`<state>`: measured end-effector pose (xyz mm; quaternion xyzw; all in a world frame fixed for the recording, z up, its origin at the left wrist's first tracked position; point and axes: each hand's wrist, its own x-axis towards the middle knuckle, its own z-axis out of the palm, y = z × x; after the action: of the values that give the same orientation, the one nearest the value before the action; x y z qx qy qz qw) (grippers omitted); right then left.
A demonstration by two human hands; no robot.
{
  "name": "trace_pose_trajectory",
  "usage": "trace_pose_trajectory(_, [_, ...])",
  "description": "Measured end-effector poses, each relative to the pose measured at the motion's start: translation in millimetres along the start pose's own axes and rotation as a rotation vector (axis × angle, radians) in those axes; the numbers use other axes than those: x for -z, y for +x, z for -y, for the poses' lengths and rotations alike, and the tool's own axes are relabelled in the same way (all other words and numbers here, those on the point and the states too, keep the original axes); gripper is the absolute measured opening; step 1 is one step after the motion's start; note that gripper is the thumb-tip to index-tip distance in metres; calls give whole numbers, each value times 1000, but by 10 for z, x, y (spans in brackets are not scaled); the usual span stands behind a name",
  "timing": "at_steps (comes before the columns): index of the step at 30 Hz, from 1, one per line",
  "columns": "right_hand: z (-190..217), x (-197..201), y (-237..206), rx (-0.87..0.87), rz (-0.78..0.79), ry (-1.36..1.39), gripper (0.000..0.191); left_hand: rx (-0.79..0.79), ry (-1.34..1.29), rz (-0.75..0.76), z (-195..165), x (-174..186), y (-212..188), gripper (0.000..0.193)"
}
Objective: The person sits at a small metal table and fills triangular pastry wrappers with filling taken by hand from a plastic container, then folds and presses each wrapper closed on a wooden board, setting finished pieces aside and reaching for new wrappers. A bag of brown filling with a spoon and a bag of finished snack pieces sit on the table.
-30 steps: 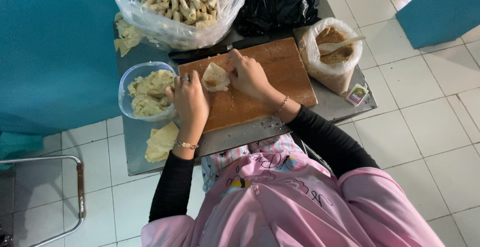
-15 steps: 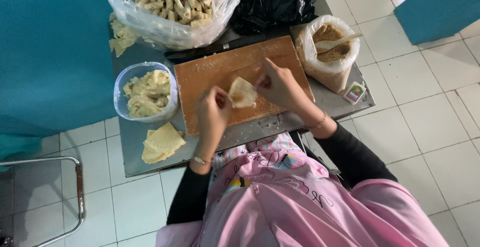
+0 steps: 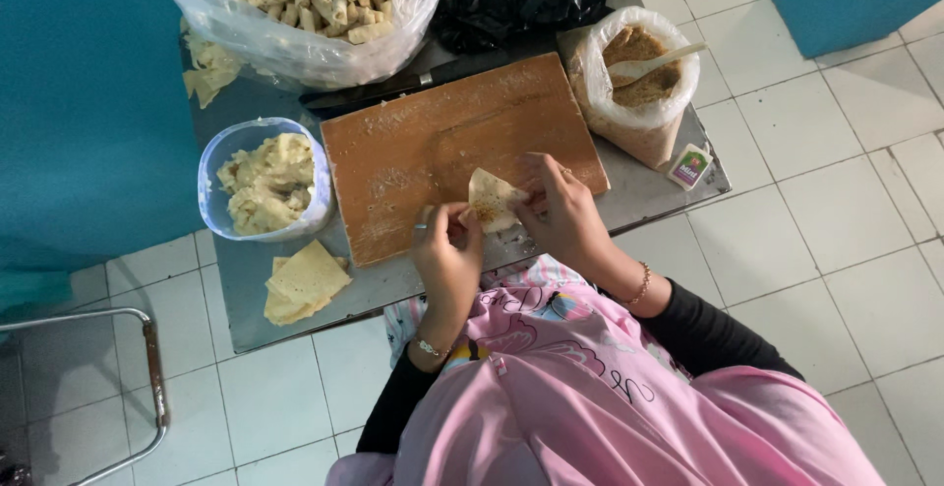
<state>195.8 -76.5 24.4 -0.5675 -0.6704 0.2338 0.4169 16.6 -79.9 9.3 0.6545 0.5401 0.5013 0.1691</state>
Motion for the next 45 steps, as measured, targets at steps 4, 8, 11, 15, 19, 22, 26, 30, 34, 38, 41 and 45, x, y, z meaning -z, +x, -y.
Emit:
trace_pose_trajectory(4, [94, -33, -29, 130, -79, -104, 52, -91, 40, 7, -7, 0, -57, 11])
trace_pose_trajectory(8, [144, -83, -63, 88, -59, -84, 48, -121, 70, 16, 25, -16, -87, 15])
trace_pose_trajectory(11, [152, -111, -99, 106, -49, -95, 44, -138, 123, 35, 35, -43, -112, 18])
trace_pose_trajectory(15, [121, -128, -114, 151, -54, -105, 43, -192, 177, 30, 25, -95, -126, 23])
trace_pose_trajectory(19, [65, -125, -107, 108, -34, -45, 45, -161, 79, 35, 22, -93, -116, 19])
trace_pose_trajectory(22, [18, -119, -105, 105, -29, 54, 49, -208, 89, 42, 14, -75, -99, 13])
trace_pose_trajectory(26, [-35, -117, -119, 52, 14, 137, 53, -263, 111, 41, -19, -57, -73, 12])
trace_pose_trajectory(30, [-72, -127, -114, 62, 15, 119, 53, -293, 129, 58, -34, -46, -50, 12])
trace_pose_trajectory(34, [-79, -139, -101, 57, -3, 44, 49, -319, 128, 110, -2, -7, -40, 15])
trace_pose_trajectory(38, [-36, -154, -84, 190, -47, -23, 43, -344, 86, 186, 76, 75, 20, 23])
trace_pose_trajectory(41, [14, -132, -65, 331, -32, -137, 38, -321, 52, 278, 145, 175, 83, 27])
trace_pose_trajectory(45, [99, -76, -47, 470, 29, -251, 37, -336, 33, 403, 214, 268, 166, 32])
